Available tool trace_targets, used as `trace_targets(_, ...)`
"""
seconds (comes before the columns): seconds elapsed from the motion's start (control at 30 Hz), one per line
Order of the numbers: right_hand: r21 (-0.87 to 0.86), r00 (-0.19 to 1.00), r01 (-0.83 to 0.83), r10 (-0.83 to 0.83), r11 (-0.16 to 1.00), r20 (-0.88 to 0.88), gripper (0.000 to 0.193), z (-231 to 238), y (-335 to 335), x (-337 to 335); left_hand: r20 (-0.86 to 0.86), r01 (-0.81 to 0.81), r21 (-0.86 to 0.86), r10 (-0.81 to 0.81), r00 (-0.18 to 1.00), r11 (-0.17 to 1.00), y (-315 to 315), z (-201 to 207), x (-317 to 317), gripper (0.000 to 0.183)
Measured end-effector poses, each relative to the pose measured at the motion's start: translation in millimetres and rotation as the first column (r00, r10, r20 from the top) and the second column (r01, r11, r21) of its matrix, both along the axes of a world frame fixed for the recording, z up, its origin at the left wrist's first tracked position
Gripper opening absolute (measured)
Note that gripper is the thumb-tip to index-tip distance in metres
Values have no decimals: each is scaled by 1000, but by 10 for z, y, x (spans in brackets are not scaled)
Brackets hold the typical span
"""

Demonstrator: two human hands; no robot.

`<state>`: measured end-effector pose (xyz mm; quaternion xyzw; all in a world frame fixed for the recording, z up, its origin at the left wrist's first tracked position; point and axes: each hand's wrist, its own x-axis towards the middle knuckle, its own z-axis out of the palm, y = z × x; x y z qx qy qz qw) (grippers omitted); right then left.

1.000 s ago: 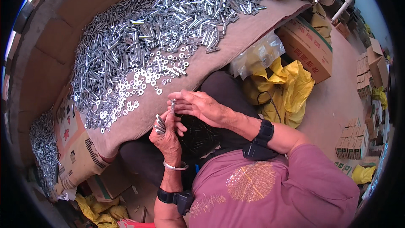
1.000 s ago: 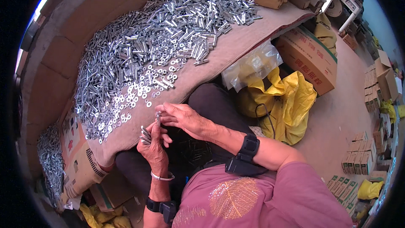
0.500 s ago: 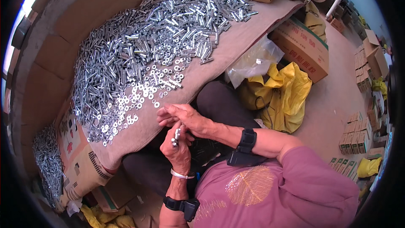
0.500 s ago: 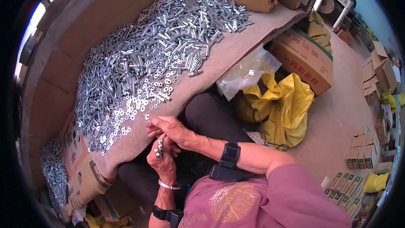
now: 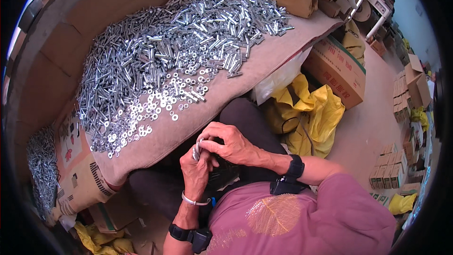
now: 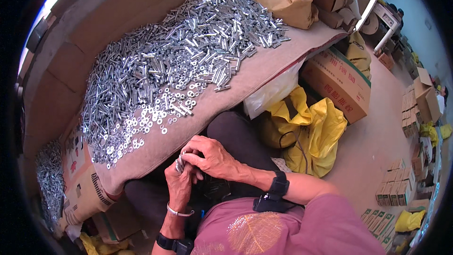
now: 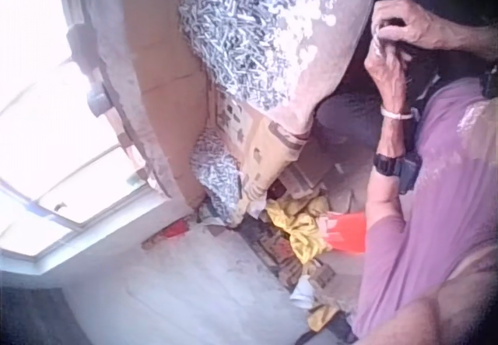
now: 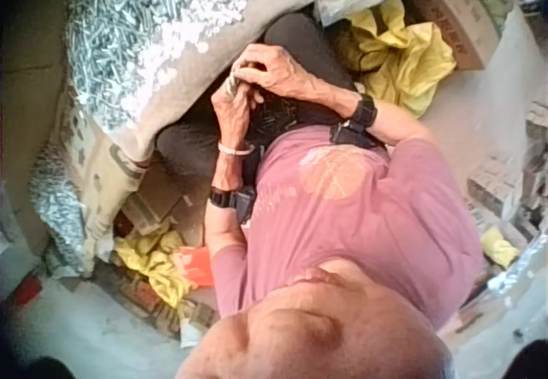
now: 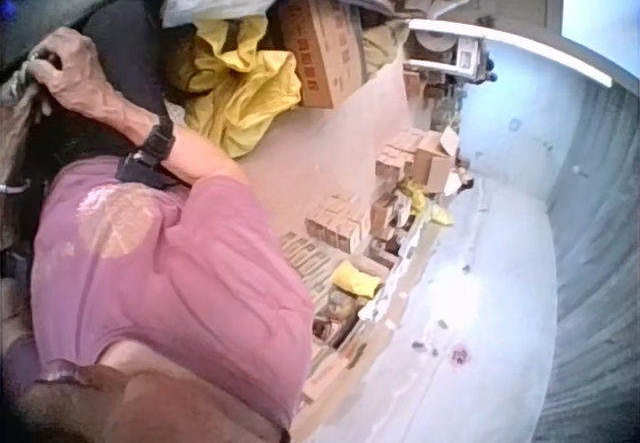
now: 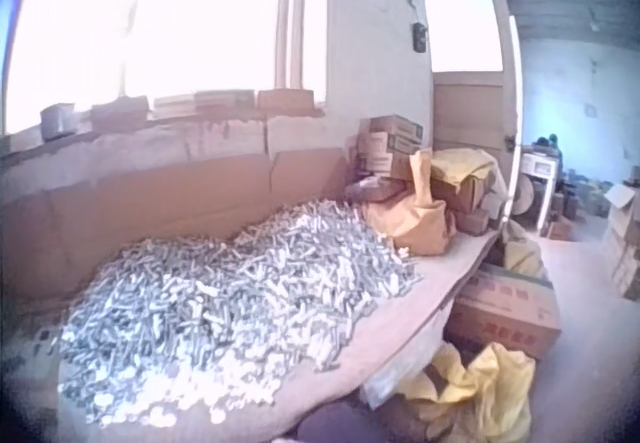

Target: Manually assembling bolts by placing washers and threading nuts onto them.

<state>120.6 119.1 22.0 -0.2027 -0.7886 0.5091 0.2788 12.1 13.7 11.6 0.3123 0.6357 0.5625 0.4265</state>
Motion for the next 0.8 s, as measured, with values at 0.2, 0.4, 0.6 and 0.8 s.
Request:
trace_targets(0.2,-401,997,63,-78,914,-22,17,110,139,-6,418,-98,118,40,907,988,30,108,-6,29)
trace_targets(0.4,-177,996,91,-88,980,25,19,155,227,-77,596,-188,89,99,797,978,68,19,-73,23)
trace_targets(0.6,269,959,240,-270,933,82,20,123,617,-218,698,-225,59,121,706,973,56,-16,-97,19)
trace_targets(0.8,614,927,185,-344,767,150,18,-12,841,-441,680,-290,21,199,706,957,71,-25,-104,20)
